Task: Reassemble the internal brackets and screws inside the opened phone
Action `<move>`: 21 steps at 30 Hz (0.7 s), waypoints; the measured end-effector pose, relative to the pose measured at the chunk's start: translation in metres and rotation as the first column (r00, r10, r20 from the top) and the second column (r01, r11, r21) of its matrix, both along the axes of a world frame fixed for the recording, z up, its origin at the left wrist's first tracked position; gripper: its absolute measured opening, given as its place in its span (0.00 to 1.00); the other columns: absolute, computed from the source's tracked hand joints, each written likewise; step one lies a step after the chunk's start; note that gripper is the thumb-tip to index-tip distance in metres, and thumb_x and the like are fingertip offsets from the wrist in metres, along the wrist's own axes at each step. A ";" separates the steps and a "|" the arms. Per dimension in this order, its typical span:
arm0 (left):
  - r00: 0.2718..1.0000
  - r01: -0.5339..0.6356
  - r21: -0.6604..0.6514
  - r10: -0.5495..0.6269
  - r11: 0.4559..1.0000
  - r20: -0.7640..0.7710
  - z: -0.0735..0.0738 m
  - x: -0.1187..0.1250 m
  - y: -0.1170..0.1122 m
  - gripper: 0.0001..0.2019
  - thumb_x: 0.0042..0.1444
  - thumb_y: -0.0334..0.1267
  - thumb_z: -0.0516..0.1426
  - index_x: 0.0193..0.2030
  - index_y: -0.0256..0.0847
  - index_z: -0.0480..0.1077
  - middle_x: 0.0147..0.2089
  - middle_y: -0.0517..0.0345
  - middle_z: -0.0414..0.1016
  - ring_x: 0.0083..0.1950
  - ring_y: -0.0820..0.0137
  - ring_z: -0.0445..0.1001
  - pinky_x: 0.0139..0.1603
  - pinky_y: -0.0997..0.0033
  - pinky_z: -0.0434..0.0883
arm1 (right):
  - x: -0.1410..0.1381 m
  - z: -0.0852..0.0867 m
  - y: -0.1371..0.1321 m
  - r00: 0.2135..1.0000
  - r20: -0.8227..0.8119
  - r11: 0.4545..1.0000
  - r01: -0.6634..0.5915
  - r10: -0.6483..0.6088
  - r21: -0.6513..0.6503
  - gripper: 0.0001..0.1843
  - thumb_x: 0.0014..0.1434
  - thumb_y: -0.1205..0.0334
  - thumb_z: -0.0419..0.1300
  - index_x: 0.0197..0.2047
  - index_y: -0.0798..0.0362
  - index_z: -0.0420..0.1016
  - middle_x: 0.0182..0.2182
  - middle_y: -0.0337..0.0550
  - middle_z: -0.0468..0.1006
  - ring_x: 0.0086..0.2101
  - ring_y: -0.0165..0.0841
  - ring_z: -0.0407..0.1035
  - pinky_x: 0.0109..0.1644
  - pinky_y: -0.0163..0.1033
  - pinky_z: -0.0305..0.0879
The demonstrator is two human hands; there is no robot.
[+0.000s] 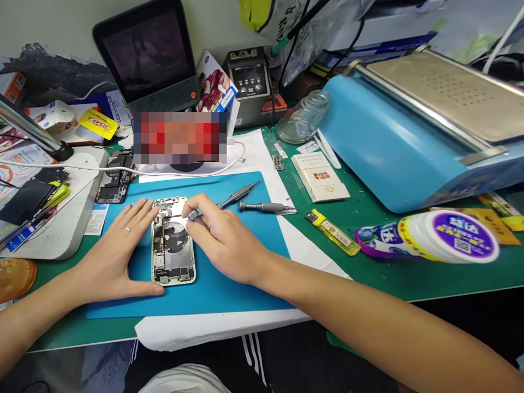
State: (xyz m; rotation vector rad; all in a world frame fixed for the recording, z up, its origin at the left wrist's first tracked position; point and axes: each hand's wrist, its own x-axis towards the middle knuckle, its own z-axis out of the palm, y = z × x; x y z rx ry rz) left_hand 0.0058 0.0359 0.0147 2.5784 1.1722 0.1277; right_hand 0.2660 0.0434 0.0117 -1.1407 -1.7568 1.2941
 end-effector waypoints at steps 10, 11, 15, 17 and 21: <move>0.987 -0.011 -0.113 0.028 0.994 0.155 0.003 -0.003 -0.003 0.62 0.50 0.71 0.64 0.79 0.58 0.28 0.82 0.47 0.25 0.80 0.39 0.44 0.74 0.36 0.59 | -0.001 -0.007 -0.003 0.992 -0.124 0.992 -0.028 0.012 -0.124 0.04 0.72 0.57 0.51 0.46 0.47 0.62 0.17 0.24 0.60 0.18 0.26 0.55 0.23 0.35 0.50; 0.987 -0.019 -0.128 0.040 0.992 0.158 0.003 -0.003 -0.004 0.62 0.50 0.71 0.64 0.79 0.59 0.28 0.82 0.47 0.24 0.79 0.38 0.49 0.71 0.38 0.65 | -0.001 -0.007 -0.003 0.994 -0.107 0.993 -0.028 0.016 -0.112 0.04 0.72 0.58 0.51 0.47 0.48 0.62 0.17 0.25 0.60 0.18 0.26 0.55 0.24 0.35 0.50; 0.992 -0.042 -0.153 0.060 0.987 0.115 0.002 -0.002 -0.006 0.63 0.51 0.67 0.66 0.79 0.59 0.26 0.82 0.44 0.22 0.66 0.37 0.72 0.54 0.46 0.78 | 0.002 -0.006 -0.003 0.998 0.045 0.999 -0.044 0.043 0.017 0.04 0.72 0.60 0.50 0.47 0.49 0.62 0.21 0.28 0.64 0.21 0.27 0.60 0.28 0.36 0.54; 0.995 -0.031 -0.149 0.044 0.988 0.087 0.002 -0.001 -0.006 0.62 0.53 0.65 0.65 0.79 0.58 0.24 0.82 0.42 0.23 0.63 0.39 0.75 0.53 0.47 0.78 | 0.004 -0.004 -0.001 0.991 0.129 0.984 -0.061 0.039 0.167 0.04 0.72 0.63 0.49 0.47 0.49 0.62 0.25 0.33 0.69 0.24 0.28 0.64 0.30 0.37 0.59; 0.994 0.016 -0.142 0.000 0.990 0.110 0.001 -0.002 -0.005 0.60 0.57 0.65 0.63 0.79 0.53 0.24 0.82 0.46 0.27 0.77 0.42 0.55 0.67 0.49 0.70 | 0.011 0.000 0.002 0.971 0.234 0.835 -0.173 0.055 0.521 0.10 0.69 0.71 0.48 0.44 0.48 0.66 0.36 0.43 0.77 0.35 0.32 0.72 0.39 0.39 0.67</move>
